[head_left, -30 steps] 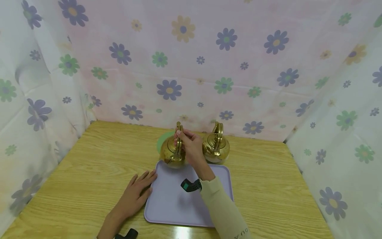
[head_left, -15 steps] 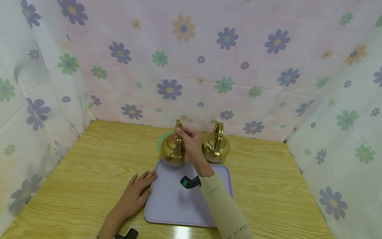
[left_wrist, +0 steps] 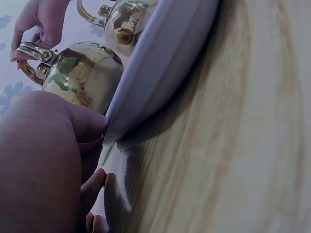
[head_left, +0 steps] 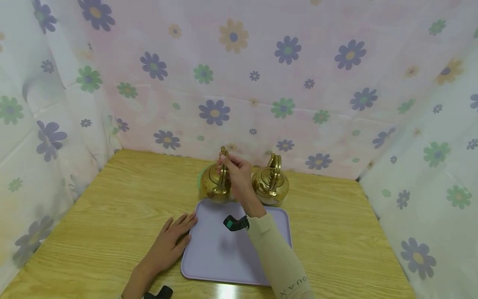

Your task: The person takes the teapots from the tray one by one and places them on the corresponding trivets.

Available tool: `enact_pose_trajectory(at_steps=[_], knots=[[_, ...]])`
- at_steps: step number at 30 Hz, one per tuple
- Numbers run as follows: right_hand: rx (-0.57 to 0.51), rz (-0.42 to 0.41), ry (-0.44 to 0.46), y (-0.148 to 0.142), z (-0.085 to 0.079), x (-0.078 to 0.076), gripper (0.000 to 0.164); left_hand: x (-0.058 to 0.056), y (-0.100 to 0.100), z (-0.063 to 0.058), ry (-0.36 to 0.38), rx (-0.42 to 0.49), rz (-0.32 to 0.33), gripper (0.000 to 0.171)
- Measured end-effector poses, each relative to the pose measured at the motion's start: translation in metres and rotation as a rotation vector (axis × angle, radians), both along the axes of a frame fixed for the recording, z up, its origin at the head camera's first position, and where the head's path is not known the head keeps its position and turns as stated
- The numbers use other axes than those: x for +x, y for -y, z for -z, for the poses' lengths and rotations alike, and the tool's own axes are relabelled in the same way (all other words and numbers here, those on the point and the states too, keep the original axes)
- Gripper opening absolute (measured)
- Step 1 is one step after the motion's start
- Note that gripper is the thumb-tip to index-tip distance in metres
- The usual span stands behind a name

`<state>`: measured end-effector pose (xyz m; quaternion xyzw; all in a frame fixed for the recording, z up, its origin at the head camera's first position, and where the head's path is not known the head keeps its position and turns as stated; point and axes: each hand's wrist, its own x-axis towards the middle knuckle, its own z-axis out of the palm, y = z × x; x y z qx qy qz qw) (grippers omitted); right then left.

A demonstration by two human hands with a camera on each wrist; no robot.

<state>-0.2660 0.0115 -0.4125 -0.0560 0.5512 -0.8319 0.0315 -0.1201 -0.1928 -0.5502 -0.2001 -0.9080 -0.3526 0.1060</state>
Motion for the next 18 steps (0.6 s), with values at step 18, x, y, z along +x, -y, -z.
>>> enact_pose_trajectory(at_steps=[18], knots=[[-0.047, 0.045, 0.015, 0.006, 0.003, -0.017, 0.028, 0.001, 0.001, -0.002, 0.039, 0.006, -0.009, 0.044]])
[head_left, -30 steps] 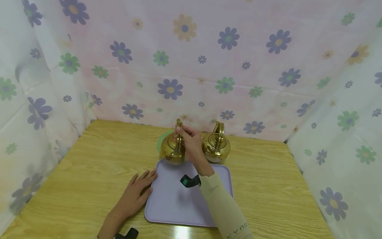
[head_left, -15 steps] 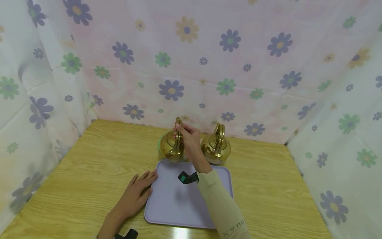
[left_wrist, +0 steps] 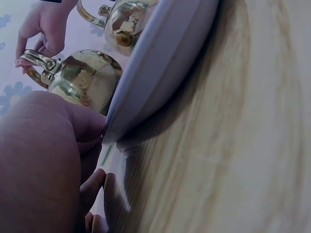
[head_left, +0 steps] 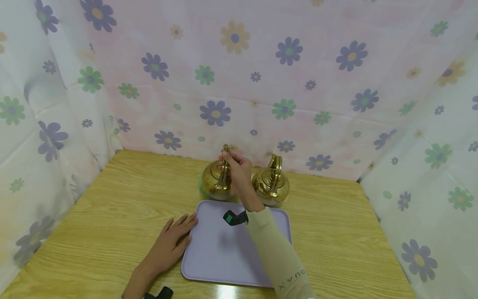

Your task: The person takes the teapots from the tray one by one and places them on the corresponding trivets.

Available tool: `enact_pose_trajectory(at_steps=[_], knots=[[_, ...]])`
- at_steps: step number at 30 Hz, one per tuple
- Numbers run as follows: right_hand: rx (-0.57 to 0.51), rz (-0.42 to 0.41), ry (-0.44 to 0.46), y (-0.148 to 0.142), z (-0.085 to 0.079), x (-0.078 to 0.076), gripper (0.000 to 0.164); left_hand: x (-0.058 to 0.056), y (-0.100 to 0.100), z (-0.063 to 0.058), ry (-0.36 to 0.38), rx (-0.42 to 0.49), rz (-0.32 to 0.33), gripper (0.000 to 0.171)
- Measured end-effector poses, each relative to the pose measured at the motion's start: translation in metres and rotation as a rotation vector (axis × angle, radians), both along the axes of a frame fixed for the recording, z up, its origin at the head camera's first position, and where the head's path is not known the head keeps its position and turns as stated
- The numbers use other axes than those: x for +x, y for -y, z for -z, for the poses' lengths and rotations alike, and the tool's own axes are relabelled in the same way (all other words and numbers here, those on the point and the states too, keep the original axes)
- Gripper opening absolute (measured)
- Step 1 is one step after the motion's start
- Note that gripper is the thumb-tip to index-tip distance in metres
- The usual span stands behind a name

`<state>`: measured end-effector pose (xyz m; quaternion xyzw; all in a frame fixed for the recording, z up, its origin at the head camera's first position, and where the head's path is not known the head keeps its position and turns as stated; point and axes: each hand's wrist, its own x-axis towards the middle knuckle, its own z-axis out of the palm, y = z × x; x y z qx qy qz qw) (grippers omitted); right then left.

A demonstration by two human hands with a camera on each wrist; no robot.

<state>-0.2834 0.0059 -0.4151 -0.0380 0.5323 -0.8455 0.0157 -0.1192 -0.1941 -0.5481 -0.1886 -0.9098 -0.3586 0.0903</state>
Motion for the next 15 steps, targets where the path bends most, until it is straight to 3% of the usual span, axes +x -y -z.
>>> enact_pose_trajectory(at_steps=[15], knots=[[0.001, 0.02, -0.009, 0.0024, 0.0072, -0.0065, 0.018, -0.0006, -0.0003, 0.0012, 0.001, 0.0, 0.001, 0.044]])
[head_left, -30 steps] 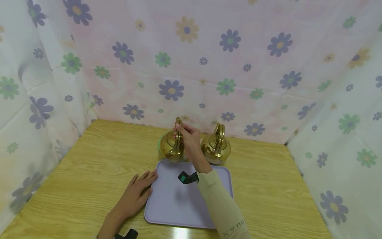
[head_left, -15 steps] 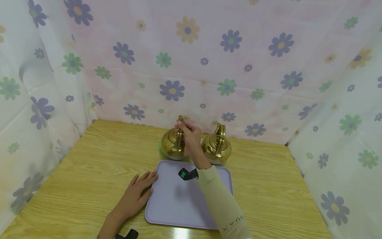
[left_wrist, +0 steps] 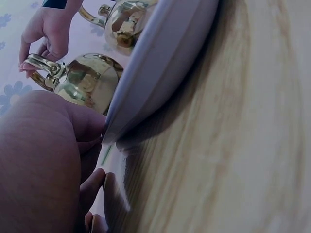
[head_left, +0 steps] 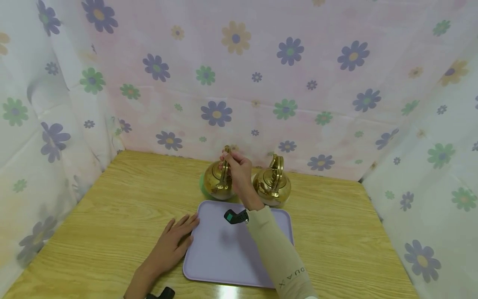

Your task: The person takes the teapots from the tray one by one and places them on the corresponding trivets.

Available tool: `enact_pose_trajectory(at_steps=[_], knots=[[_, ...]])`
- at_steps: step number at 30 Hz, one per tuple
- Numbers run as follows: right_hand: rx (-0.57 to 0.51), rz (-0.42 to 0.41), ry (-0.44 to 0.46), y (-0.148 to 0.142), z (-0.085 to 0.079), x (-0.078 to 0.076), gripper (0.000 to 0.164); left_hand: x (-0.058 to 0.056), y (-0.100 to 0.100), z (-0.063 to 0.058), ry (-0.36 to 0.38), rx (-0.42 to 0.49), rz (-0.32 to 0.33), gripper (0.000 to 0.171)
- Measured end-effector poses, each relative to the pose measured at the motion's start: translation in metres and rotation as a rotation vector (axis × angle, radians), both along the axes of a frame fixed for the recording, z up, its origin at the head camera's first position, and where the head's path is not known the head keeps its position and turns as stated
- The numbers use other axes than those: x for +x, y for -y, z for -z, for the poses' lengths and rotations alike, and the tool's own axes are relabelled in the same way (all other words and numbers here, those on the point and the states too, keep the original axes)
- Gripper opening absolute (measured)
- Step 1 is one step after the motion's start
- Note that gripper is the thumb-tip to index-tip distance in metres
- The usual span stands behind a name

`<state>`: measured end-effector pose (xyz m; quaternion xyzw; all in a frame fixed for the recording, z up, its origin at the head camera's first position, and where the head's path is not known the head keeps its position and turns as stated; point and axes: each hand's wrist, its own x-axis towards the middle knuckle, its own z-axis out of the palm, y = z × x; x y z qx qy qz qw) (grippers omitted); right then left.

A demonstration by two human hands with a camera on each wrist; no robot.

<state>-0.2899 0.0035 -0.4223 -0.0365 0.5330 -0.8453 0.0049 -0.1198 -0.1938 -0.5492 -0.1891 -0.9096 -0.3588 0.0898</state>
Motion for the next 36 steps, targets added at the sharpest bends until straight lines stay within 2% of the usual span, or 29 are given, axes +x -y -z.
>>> enact_pose_trajectory(at_steps=[5, 13, 23, 28, 36], knots=[[-0.003, -0.001, 0.002, 0.0001, 0.0012, -0.0012, 0.022, 0.0006, -0.0007, -0.0008, -0.017, -0.002, -0.003, 0.044], [-0.016, 0.001, 0.011, 0.0021, 0.002, -0.0038, 0.018, 0.001, -0.0011, -0.0022, -0.061, 0.005, 0.008, 0.043], [0.027, -0.002, 0.038, 0.0023, 0.003, -0.0059, 0.028, -0.0002, -0.0011, -0.0009, -0.035, -0.005, -0.002, 0.043], [0.054, 0.003, 0.053, 0.0001, 0.0045, -0.0055, 0.022, 0.0006, -0.0001, -0.0016, -0.028, -0.004, -0.001, 0.044], [0.051, -0.012, 0.029, -0.0029, 0.0087, -0.003, 0.02, 0.0014, -0.0005, -0.0009, -0.029, -0.001, 0.001, 0.044]])
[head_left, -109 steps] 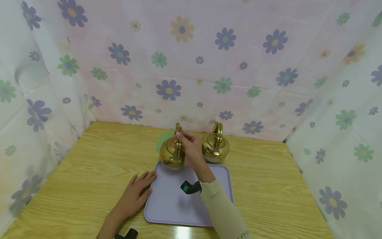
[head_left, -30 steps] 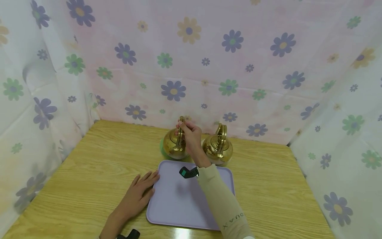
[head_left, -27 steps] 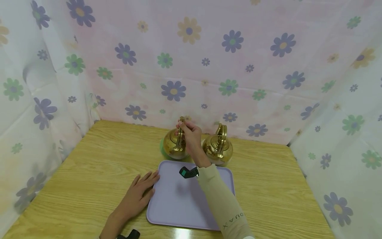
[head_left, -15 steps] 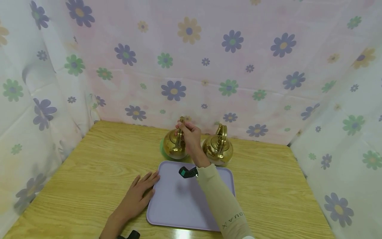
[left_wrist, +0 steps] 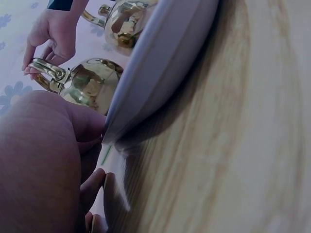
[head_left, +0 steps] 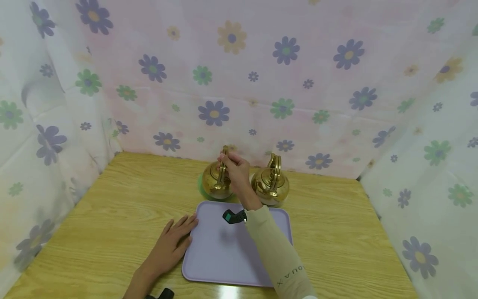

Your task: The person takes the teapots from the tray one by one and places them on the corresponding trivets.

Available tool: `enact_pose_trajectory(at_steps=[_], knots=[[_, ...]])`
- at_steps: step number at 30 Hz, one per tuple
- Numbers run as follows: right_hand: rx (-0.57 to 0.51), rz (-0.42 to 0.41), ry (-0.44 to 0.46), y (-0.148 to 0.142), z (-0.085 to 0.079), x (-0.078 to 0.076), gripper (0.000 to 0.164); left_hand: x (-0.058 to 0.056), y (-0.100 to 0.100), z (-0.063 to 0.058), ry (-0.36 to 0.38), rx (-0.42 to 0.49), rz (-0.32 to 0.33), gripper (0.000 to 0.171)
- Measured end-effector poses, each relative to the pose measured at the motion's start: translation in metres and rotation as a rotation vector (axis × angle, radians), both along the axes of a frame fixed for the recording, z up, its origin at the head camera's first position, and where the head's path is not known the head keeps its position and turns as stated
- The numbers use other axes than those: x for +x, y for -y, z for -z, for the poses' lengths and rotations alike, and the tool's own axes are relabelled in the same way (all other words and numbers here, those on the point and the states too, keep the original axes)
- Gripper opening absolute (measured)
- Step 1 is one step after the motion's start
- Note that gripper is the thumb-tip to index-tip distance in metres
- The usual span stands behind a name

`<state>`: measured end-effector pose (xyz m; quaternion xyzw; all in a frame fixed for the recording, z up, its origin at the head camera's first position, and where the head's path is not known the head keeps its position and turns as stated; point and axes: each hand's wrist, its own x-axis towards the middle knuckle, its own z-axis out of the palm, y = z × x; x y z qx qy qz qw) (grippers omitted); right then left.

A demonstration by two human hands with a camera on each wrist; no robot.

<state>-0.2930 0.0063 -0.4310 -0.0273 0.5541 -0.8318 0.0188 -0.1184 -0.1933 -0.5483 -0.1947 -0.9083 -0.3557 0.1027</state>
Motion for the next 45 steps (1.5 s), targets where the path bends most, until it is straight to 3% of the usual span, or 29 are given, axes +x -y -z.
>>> enact_pose_trajectory(at_steps=[12, 27, 34, 45], knots=[[-0.061, -0.004, 0.033, 0.003, 0.002, 0.0, 0.017, -0.001, 0.0, 0.001, 0.011, -0.004, -0.002, 0.044], [-0.069, -0.03, 0.035, -0.001, 0.003, 0.006, 0.031, 0.0, -0.002, -0.001, 0.0, -0.013, 0.01, 0.043], [-0.054, -0.072, -0.005, -0.004, 0.003, 0.018, 0.04, 0.0, 0.0, -0.001, -0.012, -0.023, 0.013, 0.043], [0.005, -0.122, -0.133, -0.017, 0.021, 0.046, 0.056, -0.001, -0.001, -0.007, -0.067, -0.05, 0.015, 0.042]])
